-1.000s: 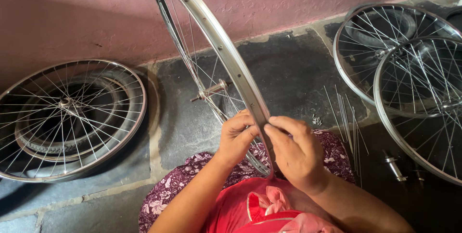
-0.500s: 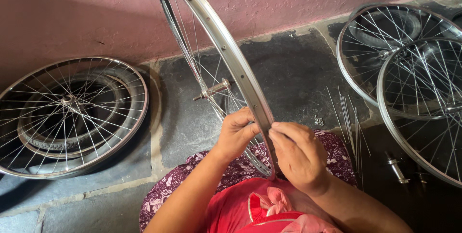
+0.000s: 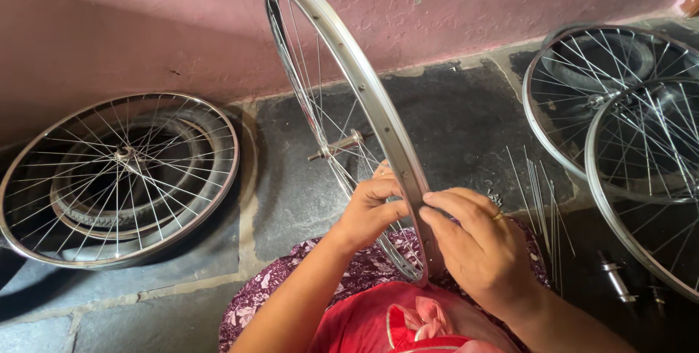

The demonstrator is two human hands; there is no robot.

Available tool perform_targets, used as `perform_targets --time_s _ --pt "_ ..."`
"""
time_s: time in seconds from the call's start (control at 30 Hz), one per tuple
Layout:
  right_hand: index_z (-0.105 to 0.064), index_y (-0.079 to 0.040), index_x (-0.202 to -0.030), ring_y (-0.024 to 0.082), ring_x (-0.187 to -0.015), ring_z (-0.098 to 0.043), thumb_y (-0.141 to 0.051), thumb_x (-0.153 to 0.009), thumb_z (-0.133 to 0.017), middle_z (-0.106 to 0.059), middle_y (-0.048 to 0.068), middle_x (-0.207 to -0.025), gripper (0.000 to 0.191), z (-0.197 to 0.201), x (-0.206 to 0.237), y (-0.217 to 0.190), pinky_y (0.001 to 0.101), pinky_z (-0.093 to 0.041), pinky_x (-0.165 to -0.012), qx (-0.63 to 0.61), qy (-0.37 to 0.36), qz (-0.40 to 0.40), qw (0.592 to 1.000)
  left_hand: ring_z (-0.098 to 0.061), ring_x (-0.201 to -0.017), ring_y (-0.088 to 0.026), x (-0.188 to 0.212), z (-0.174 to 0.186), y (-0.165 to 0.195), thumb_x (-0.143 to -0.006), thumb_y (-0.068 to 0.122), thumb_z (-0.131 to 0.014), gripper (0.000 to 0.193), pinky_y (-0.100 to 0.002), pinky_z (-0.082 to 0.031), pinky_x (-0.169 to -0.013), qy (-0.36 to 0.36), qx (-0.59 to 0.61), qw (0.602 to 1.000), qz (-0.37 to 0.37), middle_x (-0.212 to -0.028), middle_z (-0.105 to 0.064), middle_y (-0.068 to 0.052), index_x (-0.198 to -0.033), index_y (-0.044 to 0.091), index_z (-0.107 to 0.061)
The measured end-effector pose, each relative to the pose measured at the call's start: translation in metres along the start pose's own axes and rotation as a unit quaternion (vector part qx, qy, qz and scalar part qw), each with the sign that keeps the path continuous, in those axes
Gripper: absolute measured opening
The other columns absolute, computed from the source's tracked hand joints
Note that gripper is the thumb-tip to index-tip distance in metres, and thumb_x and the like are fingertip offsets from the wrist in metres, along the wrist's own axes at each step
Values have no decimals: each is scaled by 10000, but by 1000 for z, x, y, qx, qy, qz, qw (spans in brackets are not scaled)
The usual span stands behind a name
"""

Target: The person sits on the floor holding a bicycle rim with hub, threading spokes through the hub flange and into the rim holes one at a time, rotating the wheel as they work. They pick loose spokes from a bundle on the floor beside them and seat each spoke end into the rim.

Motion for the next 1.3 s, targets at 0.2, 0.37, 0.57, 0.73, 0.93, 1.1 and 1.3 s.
perform_targets --time_s 0.2,0.37,0.57,0.73,0.93,1.1,1.3 --pt "-680 96 -1023 319 -1045 -671 35 -853 -766 -638 158 -1115 201 -6 -2 -2 382 -585 -870 39 11 62 997 -511 -1357 -305 10 -9 32 -843 203 -730 484 -498 -257 -1287 0 -111 992 -52 -1332 -599 -116 -1288 52 -613" --pt "-684 65 -1063 314 -1063 -674 21 -849 -775 -644 154 -1156 237 -10 4 3 391 -577 -899 -11 33 12 999 -510 -1435 -334 16 -18 55 -776 210 -740 701 -548 -185 -1362 -10 -221 972 -77 -1431 -584 -146 -1422 29 -535" --pt "-691 25 -1118 339 -1096 -671 12 -827 -768 -623 174 -1226 302 -3 12 12 399 -579 -926 -87 15 -34 996 -486 -1469 -341 20 -19 58 -738 328 -862 805 -571 -168 -1319 -23 -238 970 -45 -1453 -580 -152 -1424 47 -547" --pt "-698 18 -1079 355 -1103 -672 53 -798 -752 -633 157 -1204 288 -7 11 13 415 -578 -946 -39 13 18 999 -521 -1444 -322 20 -24 52 -770 313 -864 760 -567 -172 -1324 -10 -272 961 -41 -1442 -604 -118 -1422 67 -560" --pt "-681 64 -1092 333 -1106 -675 65 -847 -772 -632 155 -1186 262 -9 14 8 400 -588 -948 -22 30 57 998 -531 -1416 -321 23 -25 49 -727 274 -845 731 -570 -182 -1317 -1 -265 964 -38 -1388 -614 -117 -1375 65 -578" --pt "-705 51 -1054 337 -1081 -683 55 -770 -738 -650 154 -1154 286 -6 14 10 407 -589 -933 -38 17 47 998 -519 -1443 -330 27 -28 48 -748 262 -853 722 -562 -188 -1323 8 -274 961 -46 -1410 -609 -128 -1381 53 -575" --pt "-671 66 -1053 329 -1088 -672 46 -845 -776 -632 145 -1150 234 -9 12 8 401 -583 -943 -39 42 40 998 -522 -1434 -328 27 -28 46 -737 245 -834 711 -561 -192 -1334 2 -265 963 -49 -1401 -601 -129 -1368 50 -571"
Point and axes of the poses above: each hand's wrist, its own x-axis away from the middle knuckle, its own z-axis out of the back of the hand, y = z × x, the point moved 4 cm from there along -x, towards the middle knuckle
